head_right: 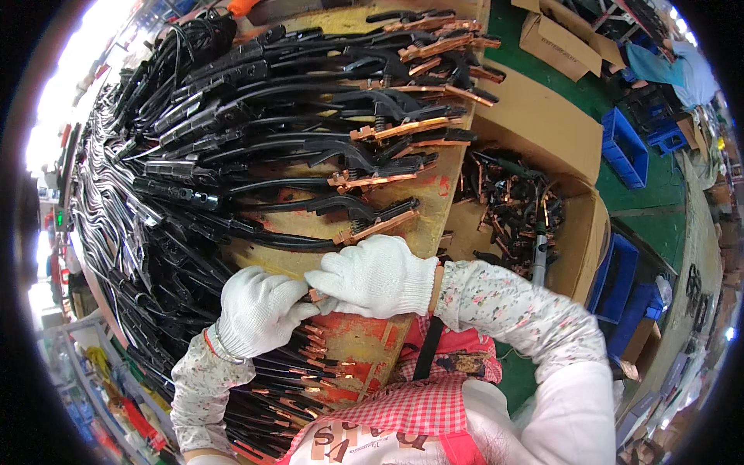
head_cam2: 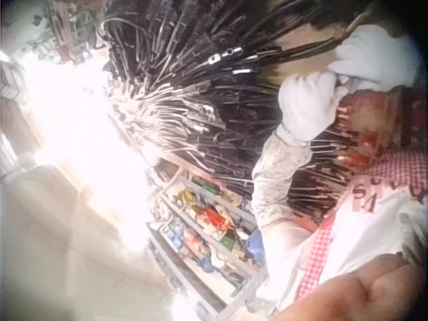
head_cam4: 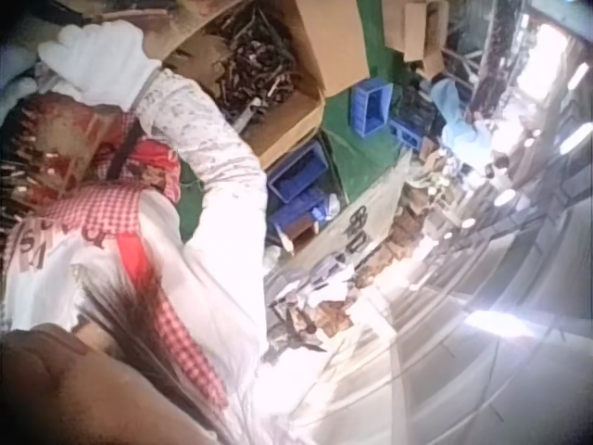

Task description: The person assembles clamp cables by fitting metal connector pieces onto the wire ends by hand and fastening them using a pneumatic screwdriver.

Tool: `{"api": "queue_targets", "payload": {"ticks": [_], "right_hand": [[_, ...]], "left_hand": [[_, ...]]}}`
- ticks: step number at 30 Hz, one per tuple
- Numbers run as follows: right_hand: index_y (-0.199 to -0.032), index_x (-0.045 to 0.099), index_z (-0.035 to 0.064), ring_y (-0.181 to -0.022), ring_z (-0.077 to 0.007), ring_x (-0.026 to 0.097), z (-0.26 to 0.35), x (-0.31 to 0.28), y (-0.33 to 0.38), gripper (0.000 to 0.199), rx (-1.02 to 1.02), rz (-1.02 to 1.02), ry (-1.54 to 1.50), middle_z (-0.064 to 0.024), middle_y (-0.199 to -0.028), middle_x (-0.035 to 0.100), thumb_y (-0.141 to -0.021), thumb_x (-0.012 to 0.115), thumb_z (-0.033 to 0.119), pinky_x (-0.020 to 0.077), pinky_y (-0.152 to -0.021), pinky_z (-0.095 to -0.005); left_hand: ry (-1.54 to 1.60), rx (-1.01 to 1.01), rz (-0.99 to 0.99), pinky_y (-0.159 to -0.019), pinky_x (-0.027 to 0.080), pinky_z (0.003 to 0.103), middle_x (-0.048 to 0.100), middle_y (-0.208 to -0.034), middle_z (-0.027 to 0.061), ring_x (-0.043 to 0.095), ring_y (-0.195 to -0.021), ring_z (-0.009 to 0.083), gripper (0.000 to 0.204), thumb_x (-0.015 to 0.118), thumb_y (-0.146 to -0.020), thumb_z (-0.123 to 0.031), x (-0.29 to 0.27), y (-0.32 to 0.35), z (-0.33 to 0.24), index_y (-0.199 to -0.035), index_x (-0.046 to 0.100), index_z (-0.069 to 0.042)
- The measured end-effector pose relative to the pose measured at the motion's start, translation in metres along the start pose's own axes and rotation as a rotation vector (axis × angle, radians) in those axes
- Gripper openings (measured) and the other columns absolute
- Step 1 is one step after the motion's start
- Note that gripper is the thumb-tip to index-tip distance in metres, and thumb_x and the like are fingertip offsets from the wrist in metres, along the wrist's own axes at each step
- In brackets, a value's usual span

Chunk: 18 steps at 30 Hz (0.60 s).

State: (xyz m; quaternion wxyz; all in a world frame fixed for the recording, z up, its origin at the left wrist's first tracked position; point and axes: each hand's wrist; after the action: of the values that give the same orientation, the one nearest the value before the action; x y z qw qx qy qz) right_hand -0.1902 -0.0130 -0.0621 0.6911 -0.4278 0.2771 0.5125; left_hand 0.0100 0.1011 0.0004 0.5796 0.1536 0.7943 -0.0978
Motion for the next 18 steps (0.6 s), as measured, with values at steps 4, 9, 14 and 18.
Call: {"api": "queue_targets", "payload": {"ticks": [4, 9, 14, 18], "right_hand": [[-0.120, 0.062, 0.0108, -0.086, -0.0258, 0.065, 0.022, -0.013, 0.020, 0.052, 0.135, -0.256, 0.127, -0.0071, -0.099, 0.064, -0.077, 0.075, 0.037, 0.0510, -0.068, -0.0390], [-0.119, 0.064, 0.0047, -0.095, -0.0350, 0.065, 0.024, -0.015, 0.105, 0.047, 0.627, -0.426, 0.338, -0.0159, -0.110, 0.067, -0.077, 0.076, 0.021, 0.0523, -0.083, -0.0452], [-0.127, 0.058, 0.0029, -0.097, -0.0416, 0.065, -0.001, 0.026, 0.268, 0.060, 1.462, -0.549, 0.520, -0.0225, -0.110, 0.067, -0.079, 0.073, 0.035, 0.0509, -0.090, -0.0474], [-0.125, 0.057, -0.0003, -0.099, -0.0359, 0.067, -0.004, 0.055, 0.305, 0.065, 1.849, -0.667, -0.015, -0.0235, -0.107, 0.068, -0.078, 0.073, 0.042, 0.0501, -0.090, -0.0441]], "left_hand": [[0.024, 0.034, -0.124, -0.053, 0.045, 0.038, 0.060, -0.063, 0.0053, 0.062, -0.057, 0.0270, 0.042, 0.075, -0.077, -0.050, 0.003, -0.001, -0.002, -0.092, 0.064, -0.012], [0.029, -0.056, -0.164, -0.055, 0.049, 0.039, 0.063, -0.068, 0.0060, 0.066, -0.061, 0.0264, 0.046, 0.075, -0.077, -0.050, 0.012, 0.018, 0.007, -0.101, 0.066, -0.012], [0.003, -0.074, -0.114, -0.062, 0.053, 0.041, 0.067, -0.073, 0.0060, 0.069, -0.070, 0.0280, 0.044, 0.066, -0.088, -0.048, 0.000, 0.017, -0.004, -0.116, 0.060, -0.014], [-0.082, -0.017, -0.145, -0.057, 0.052, 0.040, 0.065, -0.071, 0.0055, 0.067, -0.064, 0.0272, 0.038, 0.068, -0.086, -0.051, 0.014, 0.009, -0.003, -0.106, 0.068, -0.018]]}}
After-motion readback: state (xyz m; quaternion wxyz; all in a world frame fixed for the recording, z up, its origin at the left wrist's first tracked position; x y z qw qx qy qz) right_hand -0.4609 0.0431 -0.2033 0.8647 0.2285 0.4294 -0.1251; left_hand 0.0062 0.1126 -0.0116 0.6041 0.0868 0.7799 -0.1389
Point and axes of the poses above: each hand's wrist, its own y-axis away from the middle knuckle, its own x-axis out of the palm, z = x × y
